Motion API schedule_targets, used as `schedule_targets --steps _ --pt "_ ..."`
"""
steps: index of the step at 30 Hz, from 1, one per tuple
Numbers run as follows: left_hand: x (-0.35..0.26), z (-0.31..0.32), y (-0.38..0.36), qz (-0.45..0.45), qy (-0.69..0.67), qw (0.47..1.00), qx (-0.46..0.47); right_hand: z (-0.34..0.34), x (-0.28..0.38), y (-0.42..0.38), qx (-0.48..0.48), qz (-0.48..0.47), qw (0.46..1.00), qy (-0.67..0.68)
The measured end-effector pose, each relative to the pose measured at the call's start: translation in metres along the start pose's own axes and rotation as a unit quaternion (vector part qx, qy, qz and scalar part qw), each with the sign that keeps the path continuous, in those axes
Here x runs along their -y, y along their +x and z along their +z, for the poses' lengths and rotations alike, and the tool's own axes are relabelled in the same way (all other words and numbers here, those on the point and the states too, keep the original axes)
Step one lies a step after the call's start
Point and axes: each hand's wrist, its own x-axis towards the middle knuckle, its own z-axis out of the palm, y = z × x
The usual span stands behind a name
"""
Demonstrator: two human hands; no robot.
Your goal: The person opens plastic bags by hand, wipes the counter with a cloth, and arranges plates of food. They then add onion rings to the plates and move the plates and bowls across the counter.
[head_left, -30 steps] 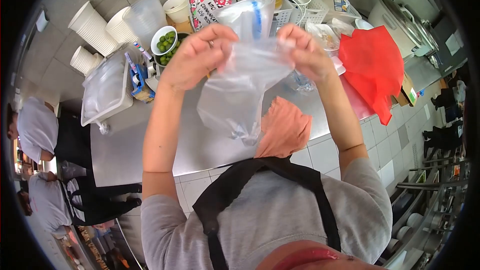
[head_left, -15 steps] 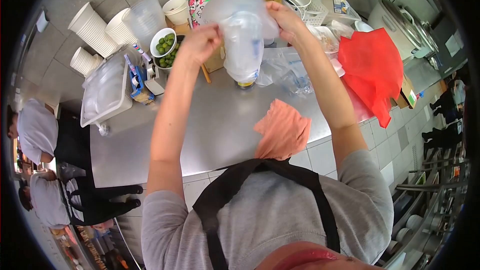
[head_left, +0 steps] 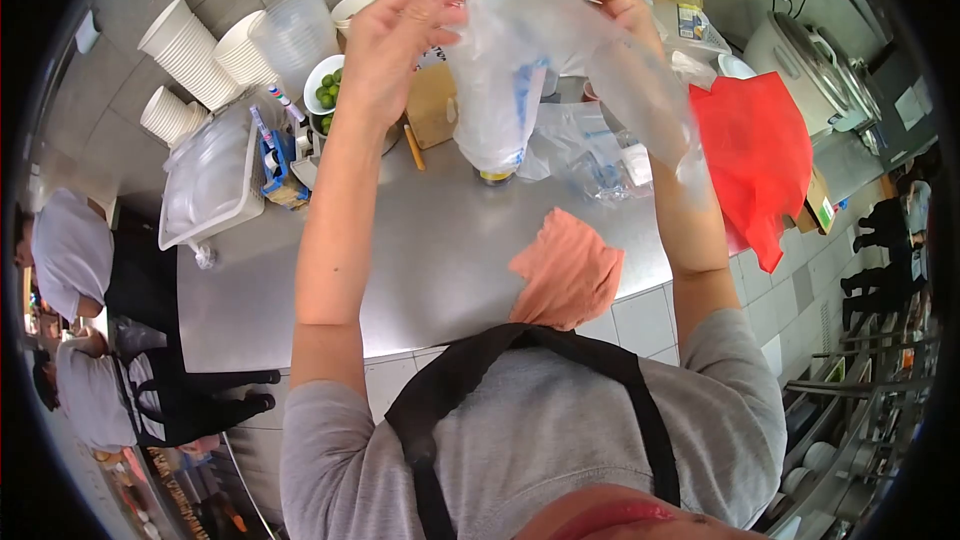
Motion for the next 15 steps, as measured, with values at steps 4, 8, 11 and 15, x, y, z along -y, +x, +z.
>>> schedule_targets --steps 4,8,11,15 --pt "-0.009 0.003 -0.010 -0.163 -0.052 0.978 0.123 0.002 -0.014 0.010 0.054 -0.132 0.986 -0.089" --pt "-0.004 -0.001 -0.008 -0.126 -0.120 0.983 0.062 0.001 -0.005 0.012 0.033 -0.095 0.986 -0.137" --pt "0.009 -0.012 0.002 -0.162 -0.127 0.973 0.100 0.005 -0.012 0.026 0.011 -0.048 0.987 -0.151" --pt "0.033 -0.017 0.001 -0.216 -0.165 0.960 0.068 0.002 -0.049 0.043 0.015 0.115 0.990 -0.080"
